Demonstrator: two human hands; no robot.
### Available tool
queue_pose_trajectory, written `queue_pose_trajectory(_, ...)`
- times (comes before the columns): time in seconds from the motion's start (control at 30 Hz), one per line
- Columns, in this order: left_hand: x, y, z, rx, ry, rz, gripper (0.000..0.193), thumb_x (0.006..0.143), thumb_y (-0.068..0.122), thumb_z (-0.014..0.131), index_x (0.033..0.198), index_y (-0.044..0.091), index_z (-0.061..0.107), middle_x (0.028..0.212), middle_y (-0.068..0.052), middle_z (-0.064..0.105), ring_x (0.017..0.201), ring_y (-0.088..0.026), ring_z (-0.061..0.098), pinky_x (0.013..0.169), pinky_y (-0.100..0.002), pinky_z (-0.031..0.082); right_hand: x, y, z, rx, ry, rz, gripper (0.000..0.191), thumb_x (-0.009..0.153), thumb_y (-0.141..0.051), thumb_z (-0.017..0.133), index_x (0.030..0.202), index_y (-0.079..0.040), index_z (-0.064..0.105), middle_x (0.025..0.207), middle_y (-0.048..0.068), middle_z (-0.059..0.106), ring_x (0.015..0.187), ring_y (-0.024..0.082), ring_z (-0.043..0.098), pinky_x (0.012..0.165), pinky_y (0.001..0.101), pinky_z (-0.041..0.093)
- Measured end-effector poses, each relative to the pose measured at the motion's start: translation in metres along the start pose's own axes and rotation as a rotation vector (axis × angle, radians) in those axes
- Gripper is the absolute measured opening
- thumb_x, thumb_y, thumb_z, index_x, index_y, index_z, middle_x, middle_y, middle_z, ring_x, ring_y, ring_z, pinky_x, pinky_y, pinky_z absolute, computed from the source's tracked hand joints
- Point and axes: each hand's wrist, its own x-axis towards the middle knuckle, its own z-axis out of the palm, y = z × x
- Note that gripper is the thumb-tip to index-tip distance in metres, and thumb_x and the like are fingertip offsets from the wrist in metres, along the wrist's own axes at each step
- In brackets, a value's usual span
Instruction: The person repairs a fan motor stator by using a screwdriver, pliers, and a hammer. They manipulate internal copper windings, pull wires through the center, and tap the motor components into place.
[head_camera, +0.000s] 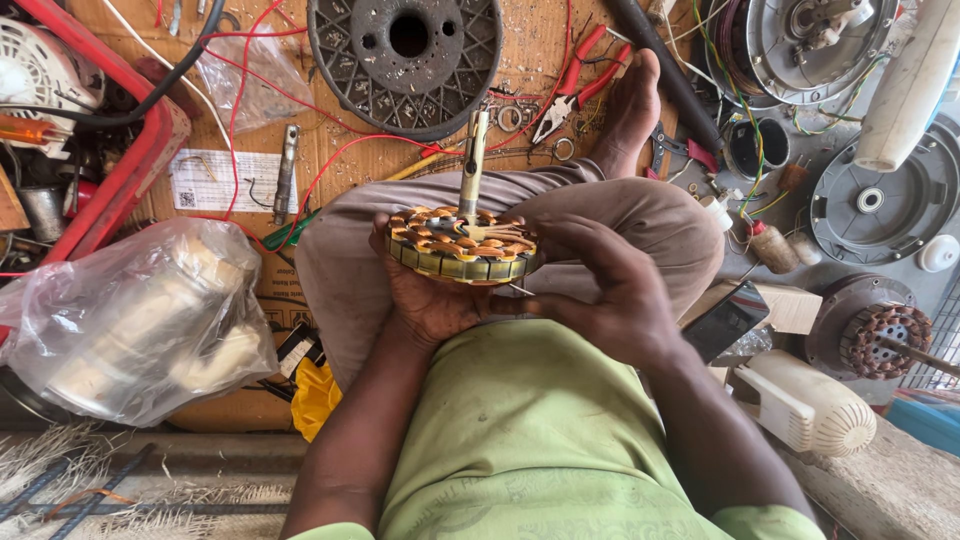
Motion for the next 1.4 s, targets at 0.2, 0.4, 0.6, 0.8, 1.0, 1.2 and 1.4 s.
queue_pose_trajectory(0.2, 0.000, 0.002, -0.001, -0.016, 0.008, 0.002, 0.118, 0.080, 0.089, 0.058, 0.158, 0.003, 0.039, 0.157, -0.028, 0.046, 0.141, -0.048, 0.050, 0.113, -0.073, 0.040, 0.028, -0.006, 0.018, -0.016, -0.045, -0.108, 0.064, 0.076, -0.003, 0.088, 0.135, -0.004, 0.062, 0.143, 0.014, 0.064, 0.126, 0.024, 0.069, 0.100, 0.0333, 0.060)
queue_pose_trajectory(0.4, 0.000, 0.003, -0.004, -0.054, -0.069, -0.055, 0.111, 0.083, 0.089, 0.057, 0.156, 0.006, 0.047, 0.155, -0.025, 0.052, 0.140, -0.044, 0.053, 0.115, -0.071, 0.042, 0.033, -0.001, 0.023, -0.123, -0.022, -0.309, 0.062, 0.076, 0.000, 0.085, 0.134, -0.003, 0.065, 0.133, 0.018, 0.069, 0.127, 0.032, 0.069, 0.105, 0.0409, 0.057)
queue_pose_trajectory(0.6, -0.001, 0.009, -0.012, -0.069, -0.036, -0.080, 0.107, 0.085, 0.089, 0.056, 0.152, 0.007, 0.052, 0.153, -0.025, 0.054, 0.139, -0.044, 0.055, 0.112, -0.067, 0.046, 0.039, 0.000, 0.043, -0.059, 0.081, -0.301, 0.056, 0.075, -0.004, 0.087, 0.127, -0.003, 0.066, 0.122, 0.014, 0.073, 0.114, 0.030, 0.075, 0.100, 0.0368, 0.059)
queue_pose_trajectory(0.8, 0.001, 0.008, -0.012, -0.074, 0.003, -0.092, 0.106, 0.085, 0.091, 0.055, 0.150, 0.007, 0.055, 0.152, -0.024, 0.055, 0.138, -0.044, 0.056, 0.113, -0.063, 0.048, 0.037, 0.001, 0.042, -0.160, 0.113, -0.353, 0.059, 0.067, -0.005, 0.090, 0.122, -0.002, 0.069, 0.117, 0.015, 0.075, 0.113, 0.030, 0.075, 0.118, 0.0485, 0.046)
queue_pose_trajectory(1.0, 0.013, 0.006, 0.000, -0.042, -0.099, -0.108, 0.099, 0.089, 0.086, 0.050, 0.151, 0.009, 0.052, 0.150, -0.021, 0.057, 0.136, -0.040, 0.057, 0.108, -0.061, 0.049, 0.031, -0.010, 0.033, -0.119, 0.169, -0.267, 0.054, 0.073, -0.009, 0.092, 0.122, -0.003, 0.070, 0.118, 0.014, 0.075, 0.121, 0.031, 0.072, 0.118, 0.0455, 0.049)
queue_pose_trajectory(1.2, 0.018, -0.009, 0.008, 0.306, 0.069, 0.205, 0.099, 0.086, 0.080, 0.063, 0.157, 0.013, 0.044, 0.155, -0.012, 0.052, 0.141, -0.032, 0.053, 0.117, -0.052, 0.045, 0.027, -0.014, 0.020, -0.177, 0.222, -0.272, 0.047, 0.079, -0.005, 0.089, 0.123, -0.004, 0.071, 0.117, 0.012, 0.076, 0.116, 0.027, 0.076, 0.123, 0.0454, 0.048)
queue_pose_trajectory(1.4, 0.019, -0.016, 0.002, 0.503, 0.023, 0.271, 0.098, 0.087, 0.061, 0.079, 0.164, 0.016, 0.037, 0.158, -0.005, 0.049, 0.146, -0.025, 0.048, 0.121, -0.049, 0.041, 0.031, 0.000, 0.031, -0.240, 0.257, -0.204, 0.050, 0.075, -0.009, 0.091, 0.121, -0.005, 0.072, 0.113, 0.011, 0.077, 0.111, 0.027, 0.076, 0.118, 0.0486, 0.047)
